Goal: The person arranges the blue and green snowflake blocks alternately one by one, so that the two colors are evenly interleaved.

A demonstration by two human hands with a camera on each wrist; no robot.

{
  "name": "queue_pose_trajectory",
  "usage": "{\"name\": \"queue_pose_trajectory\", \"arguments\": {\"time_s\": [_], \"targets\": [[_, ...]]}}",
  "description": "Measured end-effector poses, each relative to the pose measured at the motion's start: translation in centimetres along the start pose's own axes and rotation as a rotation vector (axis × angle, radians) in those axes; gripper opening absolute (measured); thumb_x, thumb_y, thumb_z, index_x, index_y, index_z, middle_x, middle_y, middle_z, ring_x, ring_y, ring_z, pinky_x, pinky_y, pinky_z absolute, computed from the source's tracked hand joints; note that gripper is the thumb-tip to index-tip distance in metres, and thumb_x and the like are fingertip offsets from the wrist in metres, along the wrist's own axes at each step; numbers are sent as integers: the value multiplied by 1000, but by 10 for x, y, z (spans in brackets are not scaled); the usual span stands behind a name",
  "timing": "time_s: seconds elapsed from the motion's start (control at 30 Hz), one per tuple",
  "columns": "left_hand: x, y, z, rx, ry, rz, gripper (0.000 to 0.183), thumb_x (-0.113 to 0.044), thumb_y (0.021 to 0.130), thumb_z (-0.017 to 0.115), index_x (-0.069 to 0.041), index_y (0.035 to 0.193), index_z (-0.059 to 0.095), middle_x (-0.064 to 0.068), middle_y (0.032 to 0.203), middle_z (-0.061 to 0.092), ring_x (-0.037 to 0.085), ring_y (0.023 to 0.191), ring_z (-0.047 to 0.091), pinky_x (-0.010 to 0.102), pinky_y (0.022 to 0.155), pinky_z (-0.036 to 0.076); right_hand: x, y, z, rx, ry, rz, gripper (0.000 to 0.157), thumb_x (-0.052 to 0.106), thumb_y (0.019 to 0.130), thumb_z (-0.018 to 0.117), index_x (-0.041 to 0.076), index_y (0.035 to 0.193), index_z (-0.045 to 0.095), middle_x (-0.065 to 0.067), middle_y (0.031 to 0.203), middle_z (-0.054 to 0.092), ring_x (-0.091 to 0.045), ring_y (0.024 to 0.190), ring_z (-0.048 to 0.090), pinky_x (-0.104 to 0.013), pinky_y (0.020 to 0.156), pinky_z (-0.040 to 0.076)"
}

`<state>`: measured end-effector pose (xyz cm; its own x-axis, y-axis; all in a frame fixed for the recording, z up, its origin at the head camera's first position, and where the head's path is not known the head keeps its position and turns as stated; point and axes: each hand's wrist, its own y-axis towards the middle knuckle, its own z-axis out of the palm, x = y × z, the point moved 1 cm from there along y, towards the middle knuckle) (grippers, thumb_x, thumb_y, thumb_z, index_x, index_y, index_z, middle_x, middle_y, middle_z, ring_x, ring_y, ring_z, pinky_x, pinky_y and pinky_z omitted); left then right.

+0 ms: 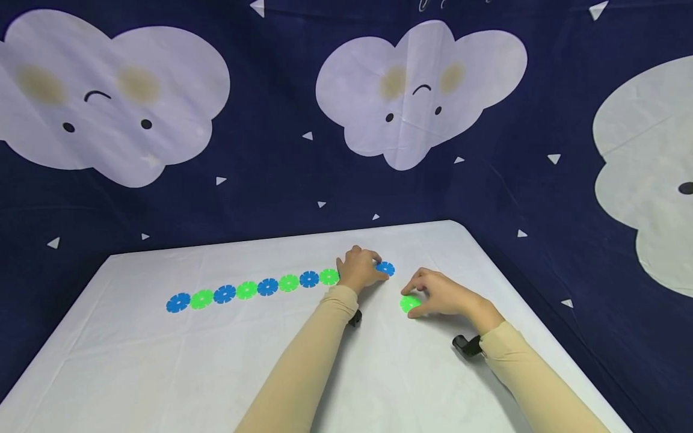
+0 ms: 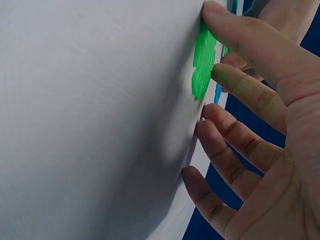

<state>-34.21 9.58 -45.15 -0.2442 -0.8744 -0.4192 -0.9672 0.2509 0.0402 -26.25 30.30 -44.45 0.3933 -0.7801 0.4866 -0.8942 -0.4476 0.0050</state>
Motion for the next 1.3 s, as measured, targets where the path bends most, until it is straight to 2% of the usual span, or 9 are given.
{"name": "queue_pose_trajectory", "arguments": {"time_s": [0.2, 0.4, 0.6, 0.73, 0.9, 1.13, 1.3], "targets": [[0, 0, 0, -13, -7, 5, 50, -47, 83, 92, -28, 127, 81, 10, 138, 67, 33, 136, 59, 74, 124, 33, -1, 3, 2, 6, 9, 10, 38, 29, 80, 96, 15, 112, 82, -1, 113, 69, -22, 109, 67, -45, 99, 57], [-1, 0, 0, -13, -12, 0, 49, -46, 84, 92, -27, 128, 81, 10, 138, 67, 33, 136, 59, 74, 124, 33, 0, 6, 2, 38, 26, 50, 38, 25, 80, 97, 12, 108, 75, -3, 108, 67, -16, 100, 62, -36, 93, 55], [-1, -1, -1, -10, -21, -3, 48, -45, 84, 93, -27, 127, 81, 10, 137, 67, 33, 136, 59, 73, 124, 34, 1, 5, -1, 38, 11, 123, 43, 29, 77, 98, 9, 105, 72, -3, 100, 65, -15, 91, 56, -30, 83, 51], [-1, 0, -1, -13, -24, -3, 48, -44, 83, 93, -26, 126, 81, 10, 136, 67, 33, 134, 59, 72, 124, 34, -1, 6, -1, 40, 9, 125, 41, 29, 77, 98, 9, 100, 72, -2, 94, 64, -15, 86, 55, -27, 77, 49], [0, 2, 0, -3, -26, -6, 48, -43, 83, 93, -26, 126, 82, 10, 137, 67, 33, 134, 59, 72, 124, 35, -4, 8, 0, 66, 20, 147, 41, 30, 77, 98, 9, 98, 70, -1, 92, 64, -14, 85, 56, -26, 77, 49], [1, 3, 1, -12, -23, -6, 48, -44, 82, 94, -27, 126, 82, 10, 137, 67, 33, 134, 59, 71, 124, 35, -5, 10, 1, 89, 76, 164, 46, 26, 79, 96, 11, 105, 61, -2, 93, 61, -16, 83, 55, -29, 75, 47], [0, 1, -1, -16, -15, 1, 49, -46, 82, 93, -28, 126, 82, 10, 137, 67, 33, 133, 60, 71, 123, 37, -1, 6, -2, 96, 74, 137, 50, 25, 80, 96, 13, 118, 65, -4, 101, 66, -15, 86, 57, -31, 79, 50]]}}
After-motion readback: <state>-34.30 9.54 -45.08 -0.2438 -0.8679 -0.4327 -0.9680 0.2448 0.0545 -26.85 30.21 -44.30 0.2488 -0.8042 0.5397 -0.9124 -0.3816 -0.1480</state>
